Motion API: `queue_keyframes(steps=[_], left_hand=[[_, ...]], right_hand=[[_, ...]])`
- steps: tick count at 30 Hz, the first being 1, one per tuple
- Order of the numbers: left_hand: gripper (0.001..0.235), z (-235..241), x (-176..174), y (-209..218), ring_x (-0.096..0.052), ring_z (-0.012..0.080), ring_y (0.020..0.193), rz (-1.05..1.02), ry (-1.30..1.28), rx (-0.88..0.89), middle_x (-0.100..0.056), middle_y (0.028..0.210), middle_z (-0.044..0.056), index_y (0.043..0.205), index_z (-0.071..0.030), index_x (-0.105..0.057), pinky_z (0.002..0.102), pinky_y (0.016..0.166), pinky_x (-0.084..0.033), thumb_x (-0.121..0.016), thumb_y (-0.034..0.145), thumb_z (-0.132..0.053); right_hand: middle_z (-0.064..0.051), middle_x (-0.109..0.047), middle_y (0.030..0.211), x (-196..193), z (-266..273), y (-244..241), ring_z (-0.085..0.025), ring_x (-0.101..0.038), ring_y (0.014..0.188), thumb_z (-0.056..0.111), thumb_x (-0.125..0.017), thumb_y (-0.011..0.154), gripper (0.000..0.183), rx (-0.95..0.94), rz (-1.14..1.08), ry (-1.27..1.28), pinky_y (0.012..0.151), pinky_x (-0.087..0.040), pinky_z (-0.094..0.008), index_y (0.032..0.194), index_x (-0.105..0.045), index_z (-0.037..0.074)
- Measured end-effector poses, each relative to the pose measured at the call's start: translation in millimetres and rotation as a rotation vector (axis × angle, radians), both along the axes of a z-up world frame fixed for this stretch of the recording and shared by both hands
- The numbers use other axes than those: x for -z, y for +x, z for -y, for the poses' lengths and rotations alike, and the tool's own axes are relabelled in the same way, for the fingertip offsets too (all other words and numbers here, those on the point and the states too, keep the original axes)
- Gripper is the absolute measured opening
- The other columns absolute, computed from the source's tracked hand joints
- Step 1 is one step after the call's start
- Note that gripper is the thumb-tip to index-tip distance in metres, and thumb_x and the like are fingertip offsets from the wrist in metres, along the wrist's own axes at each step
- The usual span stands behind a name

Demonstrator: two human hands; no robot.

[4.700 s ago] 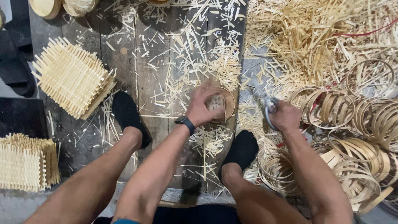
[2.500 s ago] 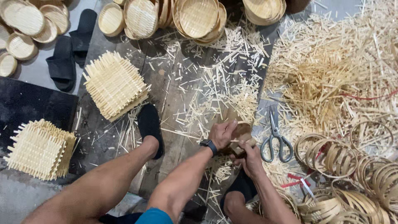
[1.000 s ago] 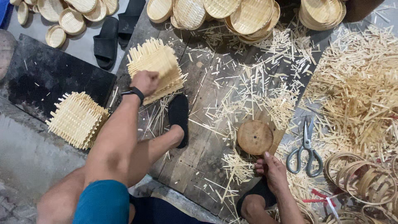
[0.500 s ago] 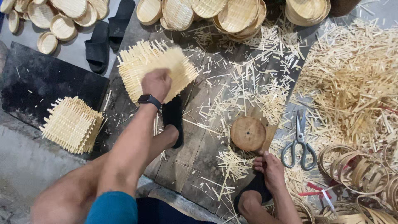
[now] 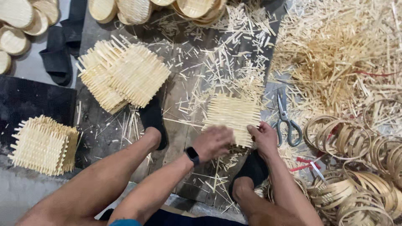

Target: The person assembles small round bamboo baskets by placing a woven bamboo mat on the floor, fitting a circular bamboo ring around its edge, and using shears to trim the excess mat material flush with the ring. The person repeats this process for multiple units, stacking finished baskets nearby.

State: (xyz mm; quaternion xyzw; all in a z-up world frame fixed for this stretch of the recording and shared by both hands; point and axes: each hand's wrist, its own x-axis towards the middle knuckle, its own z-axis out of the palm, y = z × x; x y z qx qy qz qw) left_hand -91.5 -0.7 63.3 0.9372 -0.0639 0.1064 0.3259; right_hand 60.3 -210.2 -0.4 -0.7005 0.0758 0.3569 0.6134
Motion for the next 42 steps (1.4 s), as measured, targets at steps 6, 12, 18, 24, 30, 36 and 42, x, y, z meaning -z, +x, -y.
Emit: queue_keyframes(steps=[6,12,18,24,30,36,42], left_hand=[[0.037,-50,58,39,-0.06,0.0158,0.075,-0.628,-0.973,-0.739,-0.067,0.084,0.008,0.1,0.003,-0.072,0.036,0.069,-0.054,-0.091,0.074,-0.016],[0.024,-66,76,32,-0.063,0.0105,0.066,-0.799,-0.882,-0.763,-0.072,0.076,0.003,0.085,0.0,-0.075,0.029,0.06,-0.052,-0.09,0.074,-0.015],[0.033,-60,54,39,-0.065,0.0105,0.071,-0.751,-0.978,-0.751,-0.073,0.085,0.004,0.098,0.003,-0.073,0.026,0.064,-0.052,-0.088,0.073,-0.013],[0.078,-65,35,43,-0.067,0.0168,0.082,-0.753,-0.898,-0.86,-0.068,0.105,0.013,0.141,0.002,-0.047,0.029,0.065,-0.054,-0.087,0.077,-0.018],[0.076,-91,31,36,-0.066,0.0168,0.087,-0.519,-0.94,-0.949,-0.067,0.11,0.011,0.145,0.002,-0.044,0.028,0.066,-0.052,-0.083,0.083,-0.017],[0.062,-89,6,39,-0.064,0.0156,0.094,-0.335,-0.868,-0.9,-0.063,0.114,0.01,0.139,0.0,-0.051,0.028,0.074,-0.056,-0.082,0.087,-0.015],[0.041,1,-71,78,-0.071,0.0145,0.099,-0.25,-0.707,-0.553,-0.071,0.119,0.006,0.129,-0.015,-0.063,0.031,0.086,-0.061,-0.075,0.091,-0.02]], right_hand=[[-0.001,-0.073,0.085,-1,-5,-3,-0.004,-0.063,0.069,0.008,-0.079,0.087,0.018,0.026,0.075,0.021,0.061,-0.05,-0.021,0.101,-0.072,0.0],[-0.003,-0.074,0.087,9,-5,-5,-0.008,-0.065,0.07,0.008,-0.076,0.087,0.021,0.024,0.028,0.036,0.062,-0.053,-0.025,0.106,-0.073,0.0],[-0.001,-0.07,0.086,19,25,4,-0.009,-0.065,0.077,0.014,-0.083,0.084,0.033,0.075,0.159,-0.019,0.068,-0.055,-0.025,0.111,-0.068,0.001],[-0.014,-0.058,0.113,-30,189,96,-0.029,-0.054,0.111,0.006,-0.073,0.09,0.028,-0.042,0.75,-1.148,0.098,-0.049,-0.042,0.117,-0.067,0.008],[-0.024,-0.055,0.124,-52,268,151,-0.038,-0.059,0.105,0.014,-0.078,0.087,0.043,-0.081,0.742,-1.218,0.089,-0.05,-0.048,0.125,-0.066,-0.003],[-0.015,-0.067,0.102,-75,264,160,-0.029,-0.068,0.084,0.013,-0.067,0.098,0.01,-0.022,0.541,-1.272,0.073,-0.059,-0.044,0.1,-0.074,0.007],[-0.01,-0.07,0.091,-151,251,120,-0.019,-0.069,0.079,0.005,-0.068,0.1,0.002,0.048,1.157,-0.851,0.071,-0.059,-0.035,0.099,-0.067,0.005]])
